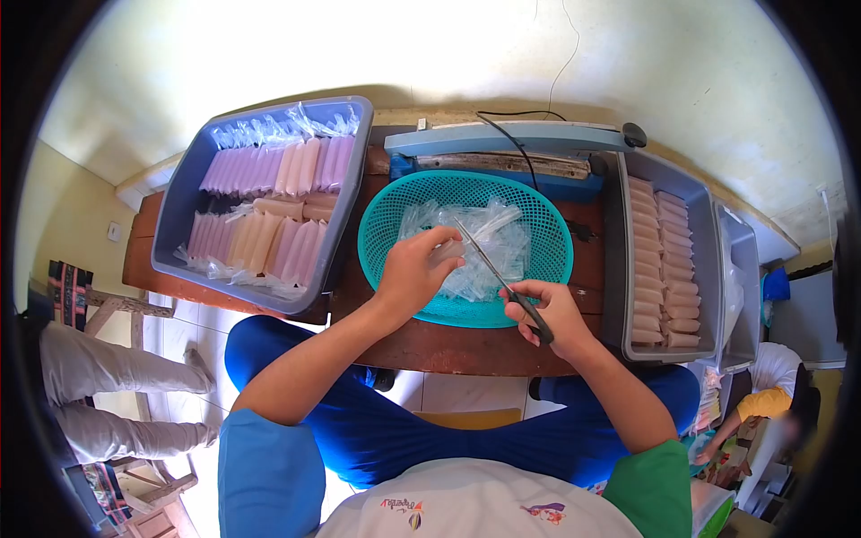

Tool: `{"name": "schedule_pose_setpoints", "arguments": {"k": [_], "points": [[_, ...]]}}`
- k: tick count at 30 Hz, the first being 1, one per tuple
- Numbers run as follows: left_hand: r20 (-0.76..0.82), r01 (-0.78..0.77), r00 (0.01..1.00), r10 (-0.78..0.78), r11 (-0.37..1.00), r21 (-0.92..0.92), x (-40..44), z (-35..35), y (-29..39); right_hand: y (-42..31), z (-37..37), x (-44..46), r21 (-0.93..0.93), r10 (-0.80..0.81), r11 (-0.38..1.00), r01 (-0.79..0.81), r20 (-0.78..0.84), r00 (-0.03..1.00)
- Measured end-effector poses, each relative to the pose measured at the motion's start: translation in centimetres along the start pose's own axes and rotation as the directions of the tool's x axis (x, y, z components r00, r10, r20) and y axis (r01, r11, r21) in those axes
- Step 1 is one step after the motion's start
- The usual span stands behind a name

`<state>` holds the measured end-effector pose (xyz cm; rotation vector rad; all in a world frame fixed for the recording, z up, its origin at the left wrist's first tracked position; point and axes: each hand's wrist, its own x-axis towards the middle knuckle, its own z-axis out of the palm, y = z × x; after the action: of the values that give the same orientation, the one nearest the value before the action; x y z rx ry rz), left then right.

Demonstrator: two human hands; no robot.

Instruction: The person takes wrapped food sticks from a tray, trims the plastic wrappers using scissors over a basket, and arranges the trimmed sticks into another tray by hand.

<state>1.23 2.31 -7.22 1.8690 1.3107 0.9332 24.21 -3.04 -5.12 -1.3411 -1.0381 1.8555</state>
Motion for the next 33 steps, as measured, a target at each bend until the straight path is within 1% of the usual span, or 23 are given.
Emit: {"name": "schedule_pose_setpoints", "arguments": {"k": [9, 14, 18, 20, 23, 25, 26, 28, 29, 31, 32, 33], "points": [[-0.005, 0.003, 1.000, -0.003, 1.000, -0.008, 0.1, -0.2, 0.2, -0.2, -0.1, -0.1, 0.003, -0.013, 1.000, 0.013, -0.009, 1.000], [-0.038, -0.024, 0.999, 0.023, 1.000, -0.007, 0.2, -0.1, 0.0, -0.2, 0.0, -0.2, 0.017, -0.007, 1.000, 0.007, -0.014, 1.000], [-0.056, -0.017, 0.998, 0.017, 1.000, 0.001, 0.2, -0.2, 0.0, -0.7, 0.0, -0.4, 0.038, 0.003, 0.999, -0.002, -0.023, 1.000], [-0.037, 0.047, 0.998, -0.048, 0.998, -0.028, 0.3, -0.5, 0.5, -0.8, -0.1, -0.4, 0.045, -0.009, 0.999, 0.011, -0.040, 0.999], [-0.040, 0.068, 0.997, -0.069, 0.997, -0.029, 0.3, -0.5, 0.6, -0.9, -0.2, -0.3, 0.006, -0.022, 1.000, 0.023, -0.054, 0.998], [-0.051, 0.043, 0.998, -0.044, 0.999, -0.027, 0.4, -0.3, 0.1, -1.2, 0.0, -0.3, -0.121, -0.043, 0.992, 0.035, -0.066, 0.997], [-0.064, 0.020, 0.998, -0.022, 0.999, -0.025, 0.4, -0.3, 0.0, -1.3, -0.1, -0.2, -0.124, -0.045, 0.992, 0.037, -0.065, 0.997], [-0.073, 0.016, 0.997, -0.018, 0.999, -0.029, 0.4, -0.3, 0.0, -1.3, -0.3, 0.1, -0.287, -0.072, 0.957, 0.043, -0.093, 0.993], [-0.079, 0.009, 0.997, -0.011, 0.999, -0.032, 0.5, -0.4, 0.1, -1.4, -0.3, 0.3, -0.288, -0.075, 0.957, 0.045, -0.092, 0.993], [-0.079, 0.026, 0.996, -0.030, 0.998, -0.048, 0.6, -0.6, 0.3, -1.5, -0.5, 0.8, -0.554, -0.261, 0.814, 0.176, -0.077, 0.962], [-0.077, 0.045, 0.996, -0.050, 0.997, -0.064, 0.7, -0.7, 0.5, -1.6, -0.4, 1.0, -0.554, -0.264, 0.813, 0.178, -0.079, 0.961], [-0.079, 0.040, 0.996, -0.045, 0.997, -0.064, 0.7, -0.7, 0.5, -1.7, -0.3, 1.2, -0.682, -0.372, 0.683, 0.262, -0.016, 0.928]]}}
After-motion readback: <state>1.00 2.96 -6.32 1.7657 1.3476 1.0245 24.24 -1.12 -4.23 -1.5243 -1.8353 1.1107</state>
